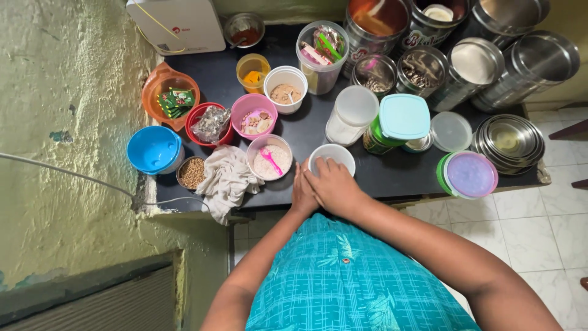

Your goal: The person sits at a kitchen counter and secures a series of containers. They screw a blue lid onto a small jar, press a green lid onto a round container, snap a light blue lid onto a square plastic container, fit lids onto white plastic canisters, and twist a lid onto a steel canister, placing each closed container back on the counter.

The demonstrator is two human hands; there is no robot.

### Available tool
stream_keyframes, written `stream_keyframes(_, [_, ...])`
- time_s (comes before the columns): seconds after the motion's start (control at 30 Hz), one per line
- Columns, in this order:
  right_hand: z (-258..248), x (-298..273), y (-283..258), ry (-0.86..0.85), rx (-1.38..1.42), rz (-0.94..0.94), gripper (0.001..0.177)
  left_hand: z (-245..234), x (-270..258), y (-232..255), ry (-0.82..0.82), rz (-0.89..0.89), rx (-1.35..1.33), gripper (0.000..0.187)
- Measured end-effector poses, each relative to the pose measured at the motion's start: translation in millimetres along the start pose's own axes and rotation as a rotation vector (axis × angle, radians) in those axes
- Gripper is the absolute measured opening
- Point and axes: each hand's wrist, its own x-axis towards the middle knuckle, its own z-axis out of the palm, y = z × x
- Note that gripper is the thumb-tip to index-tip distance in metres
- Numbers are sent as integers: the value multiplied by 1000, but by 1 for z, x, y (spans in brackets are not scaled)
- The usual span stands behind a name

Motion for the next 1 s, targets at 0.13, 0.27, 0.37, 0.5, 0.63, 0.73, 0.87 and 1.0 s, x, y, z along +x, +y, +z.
stream_keyframes(0.13, [-10,29,46,346,116,-92,40,-1,6,4,-40,-69,-2,113])
stream_keyframes(0.27, [-2,47,66,144,280,135,33,-15,10,16,-47,-27,-32,118])
stream_keyframes(0.37, [11,54,61,256,348,81,30,-19,11,20,-35,3,24,120])
stream_keyframes(0.5, [18,61,57,343,349,21,23,-17,14,17,-114,-69,-7,118])
stream_keyframes(0.63, [19,62,55,369,357,14,20,-16,12,13,-97,-53,-19,119])
stream_keyframes(0.73, [18,58,56,379,404,17,19,-13,11,14,-98,-62,3,115])
stream_keyframes(0.87, [14,59,58,403,458,-16,17,-17,13,16,-92,-38,-69,100])
stream_keyframes(1.0, [14,58,59,429,494,-24,16,-18,13,16,-96,-36,-76,98])
